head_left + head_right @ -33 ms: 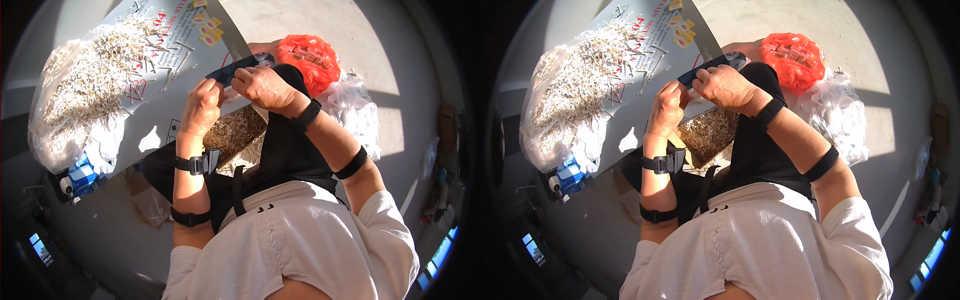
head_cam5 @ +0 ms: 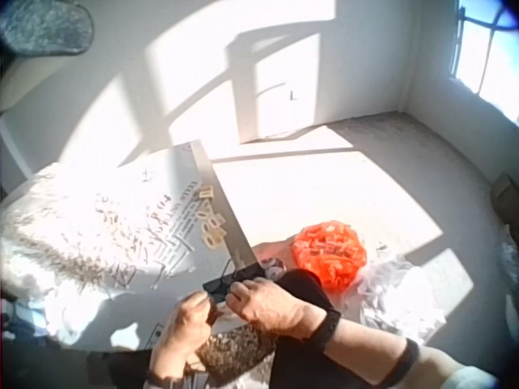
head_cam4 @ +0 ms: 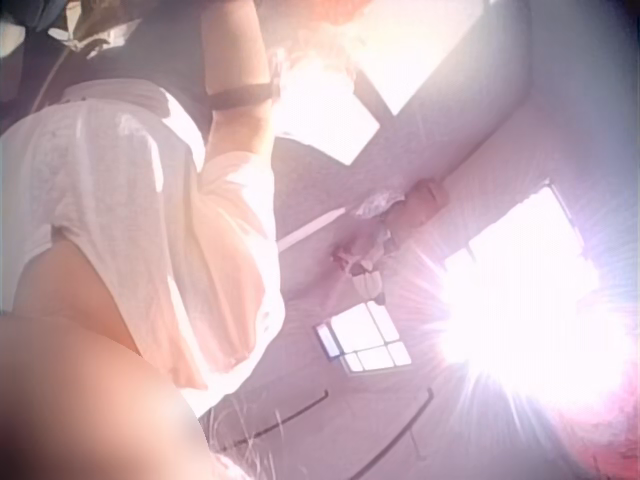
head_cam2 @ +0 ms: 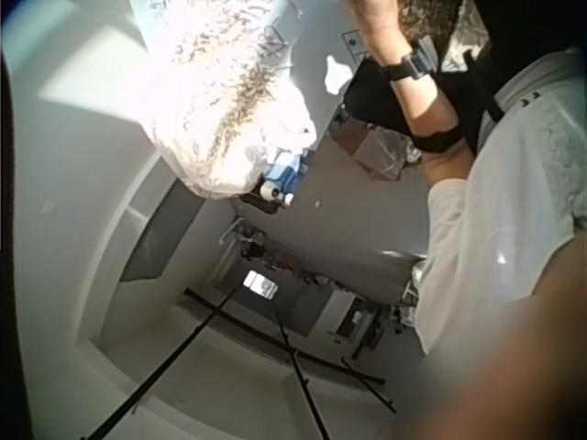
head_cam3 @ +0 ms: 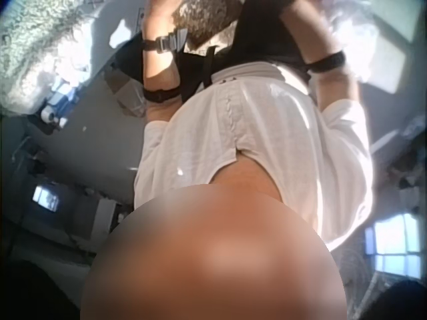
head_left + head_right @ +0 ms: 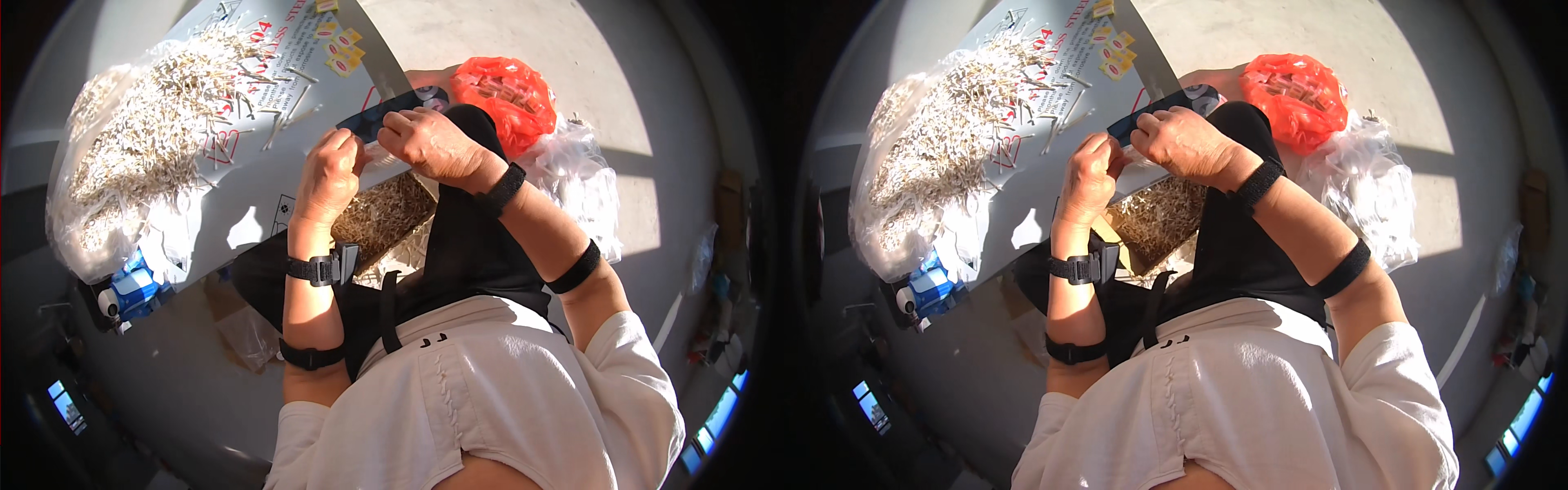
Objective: Manually counting and packaging bundles of toothpicks into small plastic bags.
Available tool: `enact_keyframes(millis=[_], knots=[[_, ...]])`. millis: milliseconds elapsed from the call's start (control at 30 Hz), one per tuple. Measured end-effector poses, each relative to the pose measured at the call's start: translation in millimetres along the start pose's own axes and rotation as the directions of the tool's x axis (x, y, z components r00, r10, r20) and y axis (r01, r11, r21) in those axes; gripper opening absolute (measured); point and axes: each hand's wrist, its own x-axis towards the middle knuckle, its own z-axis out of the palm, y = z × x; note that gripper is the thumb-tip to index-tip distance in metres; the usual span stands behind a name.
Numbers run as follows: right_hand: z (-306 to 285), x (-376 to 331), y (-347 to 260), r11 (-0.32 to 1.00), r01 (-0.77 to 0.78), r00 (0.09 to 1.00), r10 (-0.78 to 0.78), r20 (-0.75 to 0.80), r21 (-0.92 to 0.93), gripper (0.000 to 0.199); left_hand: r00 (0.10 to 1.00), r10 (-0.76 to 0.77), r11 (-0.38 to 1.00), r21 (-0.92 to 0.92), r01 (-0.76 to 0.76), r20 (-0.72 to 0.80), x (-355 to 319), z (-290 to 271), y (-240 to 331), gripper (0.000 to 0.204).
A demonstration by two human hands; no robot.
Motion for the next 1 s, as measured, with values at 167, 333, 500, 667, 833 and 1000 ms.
enact_keyframes(millis=[167, 333, 500, 667, 833, 1000], knots=[[-5.5, 2.3, 0.7, 0.974, -0.006, 0.997, 0.022, -0.072, 0.225, 0.014, 0.990, -0.046, 0.994, -0.101, 0.032, -0.137, -4.9, 0.2, 9.6, 0.019], [-2.2, -0.2, -6.4, 0.810, -0.258, 0.954, 0.301, 0.005, 0.527, 0.015, 0.974, -0.108, 0.989, -0.126, 0.083, -0.199, -10.5, 3.9, 10.7, 0.021], [5.9, -2.6, -5.7, 0.777, -0.225, 0.929, 0.352, -0.109, 0.588, 0.019, 0.966, -0.014, 0.995, -0.096, -0.011, -0.258, -9.1, 1.6, 9.2, 0.021], [18.4, -9.5, -14.7, 0.663, -0.364, 0.865, 0.502, -0.027, 0.654, 0.010, 0.965, -0.045, 0.993, -0.114, 0.016, -0.258, -21.5, 7.7, 4.9, 0.022], [29.9, -19.5, -26.1, 0.622, -0.382, 0.851, 0.526, -0.003, 0.683, 0.010, 0.956, -0.148, 0.981, -0.161, 0.109, -0.252, -34.8, 13.8, 5.8, 0.023], [39.7, -21.2, -30.1, 0.160, -0.521, 0.657, 0.702, 0.275, 0.838, 0.007, 0.965, -0.139, 0.988, -0.099, 0.119, -0.222, -42.4, 17.6, 3.0, 0.027]])
